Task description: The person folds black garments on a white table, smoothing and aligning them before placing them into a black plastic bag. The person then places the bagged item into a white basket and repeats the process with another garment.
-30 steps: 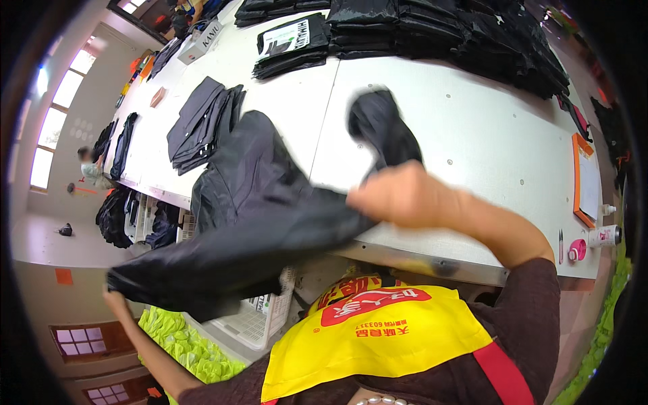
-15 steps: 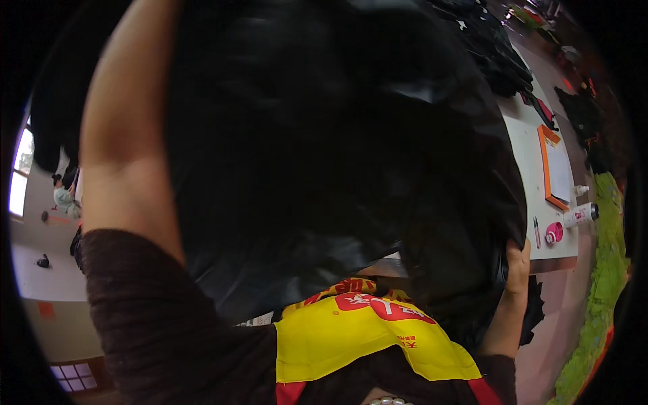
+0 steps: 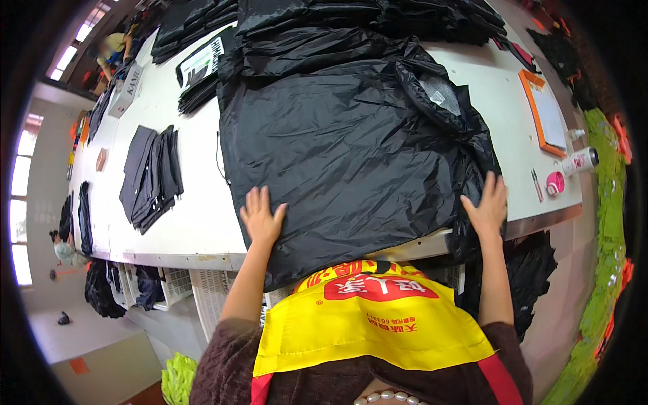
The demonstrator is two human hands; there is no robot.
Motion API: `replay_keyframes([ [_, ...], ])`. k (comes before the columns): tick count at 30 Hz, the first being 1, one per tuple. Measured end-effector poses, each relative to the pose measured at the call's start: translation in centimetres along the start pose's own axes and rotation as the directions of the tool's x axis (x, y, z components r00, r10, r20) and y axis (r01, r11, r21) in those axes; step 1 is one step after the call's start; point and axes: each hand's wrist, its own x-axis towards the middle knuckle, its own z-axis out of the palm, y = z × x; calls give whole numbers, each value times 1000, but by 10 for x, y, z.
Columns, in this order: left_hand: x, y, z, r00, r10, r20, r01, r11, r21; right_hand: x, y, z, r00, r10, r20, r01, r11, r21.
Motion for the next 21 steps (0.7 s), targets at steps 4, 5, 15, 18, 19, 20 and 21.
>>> replay_keyframes([
  [4,27,-55,5,996,-75,-44,76,997,26,7,-15,36,987,-18,160,32,996,-86],
  [5,37,-68,4,997,-72,-14,73,996,45,9,-21,33,985,-53,163,59,998,-29],
  [15,6,-45,5,969,-245,21,242,966,85,67,-148,12,636,-720,-278,764,637,97],
  [18,5,-51,3,967,-253,11,254,967,-38,182,-85,29,796,-84,599,-18,987,161],
  [19,5,-49,4,974,-222,36,224,972,-63,183,-66,38,957,81,280,-66,996,-61],
  [20,8,-49,4,982,-185,47,189,978,-92,188,-52,40,969,63,240,-61,998,-15],
  [21,10,-46,6,986,-153,63,160,980,-119,196,-49,37,978,42,206,-49,998,29],
])
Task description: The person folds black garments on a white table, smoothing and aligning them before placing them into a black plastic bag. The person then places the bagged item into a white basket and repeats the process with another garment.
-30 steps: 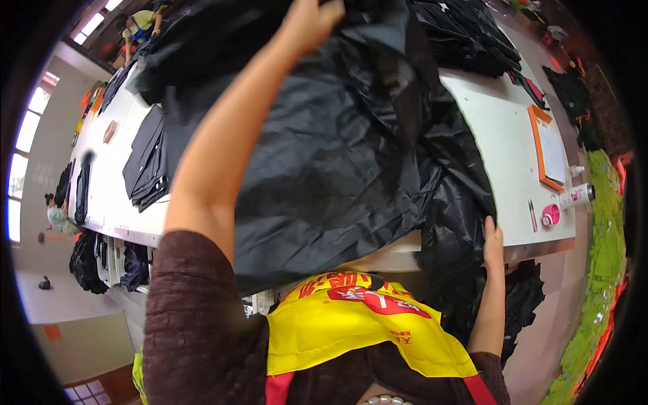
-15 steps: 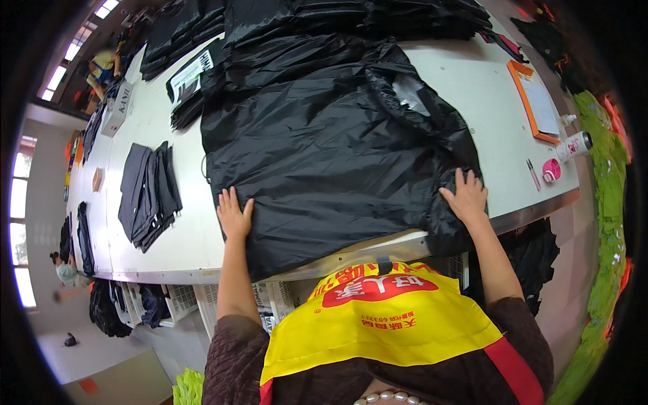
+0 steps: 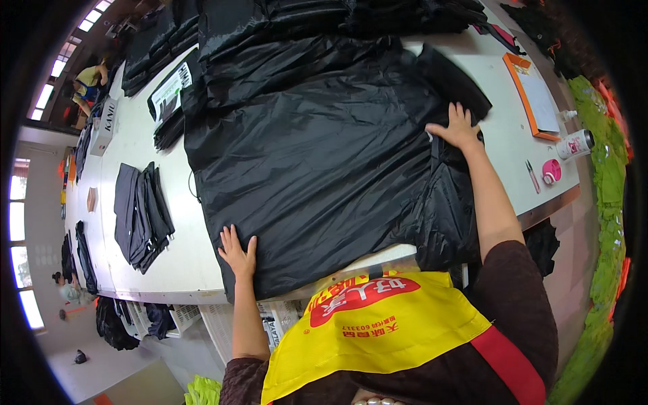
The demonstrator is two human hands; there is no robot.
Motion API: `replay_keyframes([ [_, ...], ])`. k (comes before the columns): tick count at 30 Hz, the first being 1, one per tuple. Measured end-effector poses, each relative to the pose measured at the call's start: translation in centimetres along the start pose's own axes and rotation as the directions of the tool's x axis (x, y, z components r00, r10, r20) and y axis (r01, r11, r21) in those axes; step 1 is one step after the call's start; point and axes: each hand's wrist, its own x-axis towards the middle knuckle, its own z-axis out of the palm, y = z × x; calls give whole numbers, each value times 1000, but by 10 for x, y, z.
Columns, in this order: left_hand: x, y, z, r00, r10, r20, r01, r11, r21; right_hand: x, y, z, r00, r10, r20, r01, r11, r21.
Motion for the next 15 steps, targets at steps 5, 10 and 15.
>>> replay_keyframes([
  [5,-17,-7,-26,999,-43,-2,43,999,-20,-59,-5,-21,976,-50,-210,58,998,30],
  [10,-53,-26,-14,997,-72,25,67,986,150,-132,60,52,992,102,-73,-106,993,-59],
  [15,-50,-27,-13,997,-67,42,60,986,153,-125,87,40,992,-66,-109,53,991,-123],
])
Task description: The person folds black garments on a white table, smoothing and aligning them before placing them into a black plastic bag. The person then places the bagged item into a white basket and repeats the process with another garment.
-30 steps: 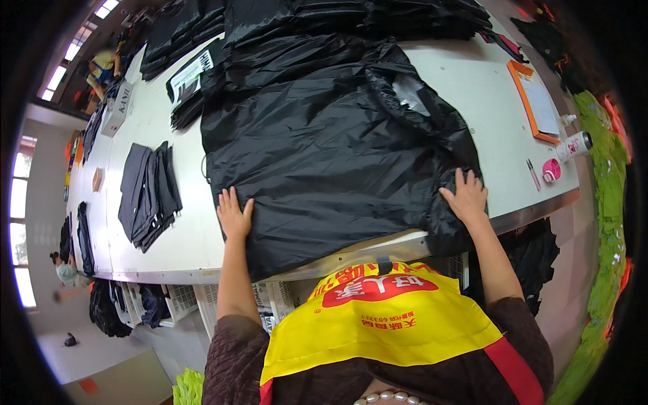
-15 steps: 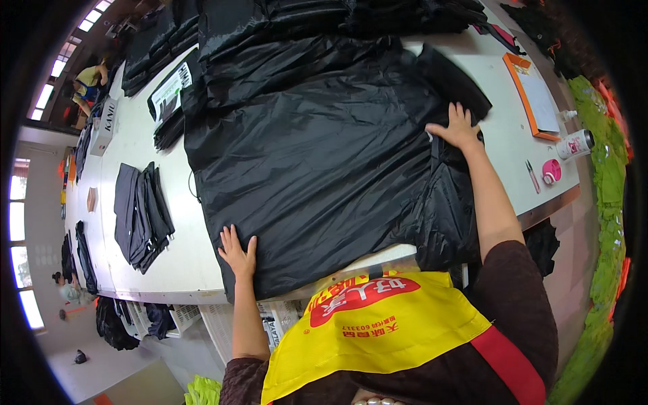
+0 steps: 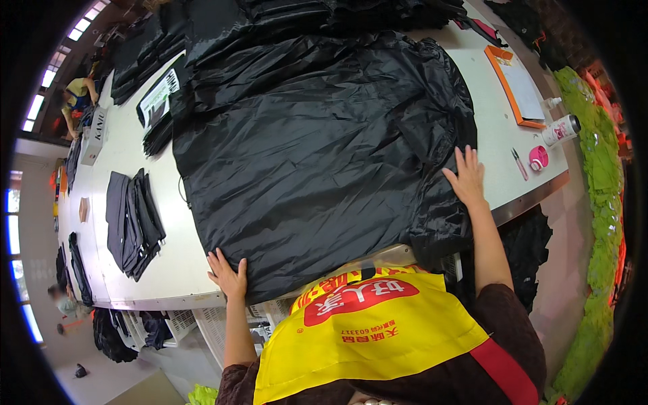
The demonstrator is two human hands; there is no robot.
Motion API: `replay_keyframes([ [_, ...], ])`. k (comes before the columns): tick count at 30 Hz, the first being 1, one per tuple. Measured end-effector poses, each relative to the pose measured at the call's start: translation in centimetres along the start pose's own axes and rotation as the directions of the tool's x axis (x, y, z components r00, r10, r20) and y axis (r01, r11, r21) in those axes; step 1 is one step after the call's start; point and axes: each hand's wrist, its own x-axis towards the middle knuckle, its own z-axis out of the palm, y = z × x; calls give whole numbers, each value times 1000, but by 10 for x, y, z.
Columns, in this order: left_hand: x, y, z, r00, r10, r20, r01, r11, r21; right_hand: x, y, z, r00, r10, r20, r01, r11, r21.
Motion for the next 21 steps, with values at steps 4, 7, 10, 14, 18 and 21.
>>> replay_keyframes([
  [4,-21,42,-28,966,252,64,-248,967,-65,-60,19,-18,965,246,-87,-240,968,72],
  [7,-30,43,-22,936,347,63,-345,938,-44,-91,44,-4,951,310,-23,-305,945,116],
  [10,-22,42,-23,914,399,68,-396,917,-55,-100,99,24,894,377,-240,-278,890,361],
  [14,-13,64,-18,932,364,2,-359,920,-155,-142,107,32,665,747,5,-131,110,985],
  [18,-12,168,-44,749,655,-99,-630,658,-412,-232,60,94,771,622,135,-254,106,961],
  [21,-34,251,-38,443,890,-110,-757,305,-578,-246,24,109,898,349,268,-381,312,870],
])
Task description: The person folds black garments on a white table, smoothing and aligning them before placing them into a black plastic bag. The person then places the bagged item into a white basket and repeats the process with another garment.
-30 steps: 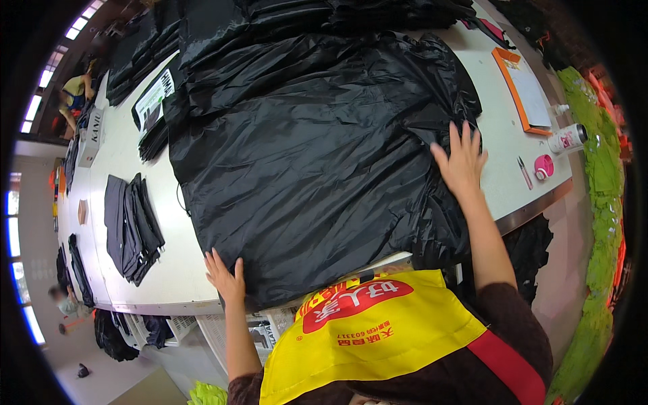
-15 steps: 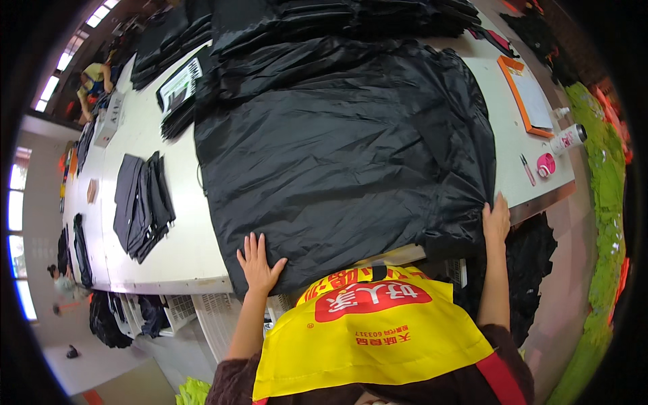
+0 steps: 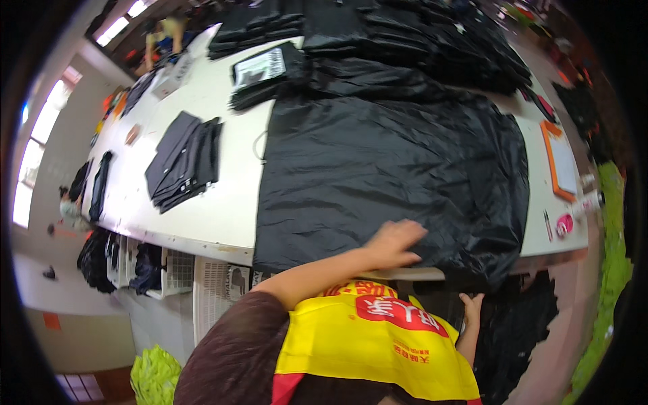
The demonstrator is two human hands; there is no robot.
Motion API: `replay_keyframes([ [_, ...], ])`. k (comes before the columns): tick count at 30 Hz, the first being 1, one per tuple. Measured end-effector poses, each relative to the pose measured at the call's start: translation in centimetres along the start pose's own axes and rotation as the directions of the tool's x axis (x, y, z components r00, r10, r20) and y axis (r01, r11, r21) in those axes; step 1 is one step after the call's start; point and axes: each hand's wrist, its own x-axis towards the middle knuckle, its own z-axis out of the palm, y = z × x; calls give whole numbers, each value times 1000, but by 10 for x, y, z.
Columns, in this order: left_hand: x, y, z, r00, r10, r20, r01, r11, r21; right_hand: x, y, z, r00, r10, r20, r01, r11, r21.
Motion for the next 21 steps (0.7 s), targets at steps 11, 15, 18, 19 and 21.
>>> replay_keyframes([
  [11,41,30,66,912,119,393,-180,976,122,4,-215,-84,597,174,783,-490,852,184],
  [15,39,31,54,886,31,464,-143,968,208,43,-288,-4,391,181,902,-796,559,233],
  [18,44,46,24,913,96,396,-102,995,-8,77,-291,63,494,-319,809,-535,622,572],
  [19,41,39,27,954,88,285,-73,995,-64,70,-314,91,396,-489,777,-500,595,630],
  [21,34,39,40,990,100,103,-71,964,-256,128,-257,121,636,-386,668,-272,698,662],
])
